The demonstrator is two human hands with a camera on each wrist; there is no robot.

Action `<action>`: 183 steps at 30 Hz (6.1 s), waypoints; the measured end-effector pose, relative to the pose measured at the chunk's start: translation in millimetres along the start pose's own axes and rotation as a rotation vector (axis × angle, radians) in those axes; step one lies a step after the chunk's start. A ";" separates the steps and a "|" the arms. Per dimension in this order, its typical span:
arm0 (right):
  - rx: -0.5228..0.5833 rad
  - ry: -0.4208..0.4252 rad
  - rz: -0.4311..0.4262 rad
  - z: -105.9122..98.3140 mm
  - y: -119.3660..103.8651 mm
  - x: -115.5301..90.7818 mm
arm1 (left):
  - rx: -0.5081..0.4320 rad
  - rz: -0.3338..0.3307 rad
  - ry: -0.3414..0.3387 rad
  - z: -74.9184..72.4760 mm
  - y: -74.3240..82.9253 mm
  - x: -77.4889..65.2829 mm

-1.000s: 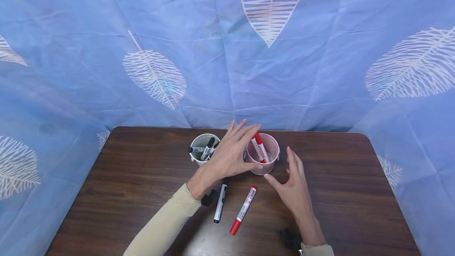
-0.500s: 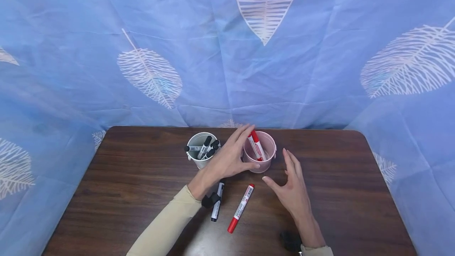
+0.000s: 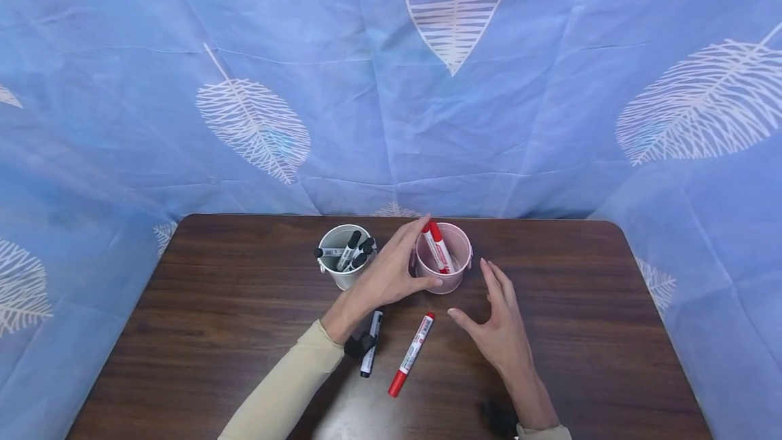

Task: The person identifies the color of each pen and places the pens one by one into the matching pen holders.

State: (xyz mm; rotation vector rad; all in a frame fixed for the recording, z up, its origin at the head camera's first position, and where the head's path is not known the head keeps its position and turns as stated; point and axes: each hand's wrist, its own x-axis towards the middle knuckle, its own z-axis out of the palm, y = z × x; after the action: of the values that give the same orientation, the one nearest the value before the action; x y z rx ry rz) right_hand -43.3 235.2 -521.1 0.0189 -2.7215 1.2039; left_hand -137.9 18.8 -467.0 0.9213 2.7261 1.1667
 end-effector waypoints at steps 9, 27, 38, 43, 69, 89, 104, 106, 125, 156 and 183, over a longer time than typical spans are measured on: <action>0.009 -0.028 -0.013 3.2 2.5 -8.4 | -0.062 -0.016 -0.005 4.2 -6.3 -0.1; 0.035 -0.119 -0.036 10.9 -0.5 -22.5 | -0.187 -0.067 0.029 18.4 -19.4 -1.2; 0.012 -0.148 -0.077 10.2 -2.0 -18.2 | -0.194 -0.090 0.027 18.6 -18.1 -1.4; 0.007 -0.175 -0.066 9.3 -4.4 -16.2 | -0.215 -0.092 0.032 19.3 -20.3 -1.2; -0.274 -0.385 -0.558 22.7 -13.5 -4.7 | -0.284 -0.110 0.054 28.6 -24.5 -0.6; -0.231 -0.437 -0.533 20.8 -9.3 -4.9 | -0.290 -0.137 0.065 29.8 -23.6 -3.7; -0.154 -0.335 -0.530 14.6 -8.0 -4.0 | -0.293 -0.138 0.065 29.6 -22.3 -2.9; -0.151 -0.329 -0.530 13.7 -8.1 -4.1 | -0.293 -0.138 0.065 29.7 -22.1 -3.1; -0.145 -0.296 -0.473 -15.3 -11.2 -0.3 | -0.307 -0.149 0.058 32.0 -20.8 -3.7; -0.165 -0.275 -0.448 -46.8 -27.8 11.9 | -0.352 -0.091 0.072 33.1 -23.6 -2.6; -0.210 -0.125 -0.486 -66.9 -31.6 28.6 | -0.329 -0.149 0.049 32.2 -21.9 -4.2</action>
State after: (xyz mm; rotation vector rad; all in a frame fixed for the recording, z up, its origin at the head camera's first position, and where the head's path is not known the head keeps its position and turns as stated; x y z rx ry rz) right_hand -59.2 264.7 -449.3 0.7044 -2.6970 0.7996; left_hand -137.4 25.6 -505.6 0.6449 2.4755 1.5584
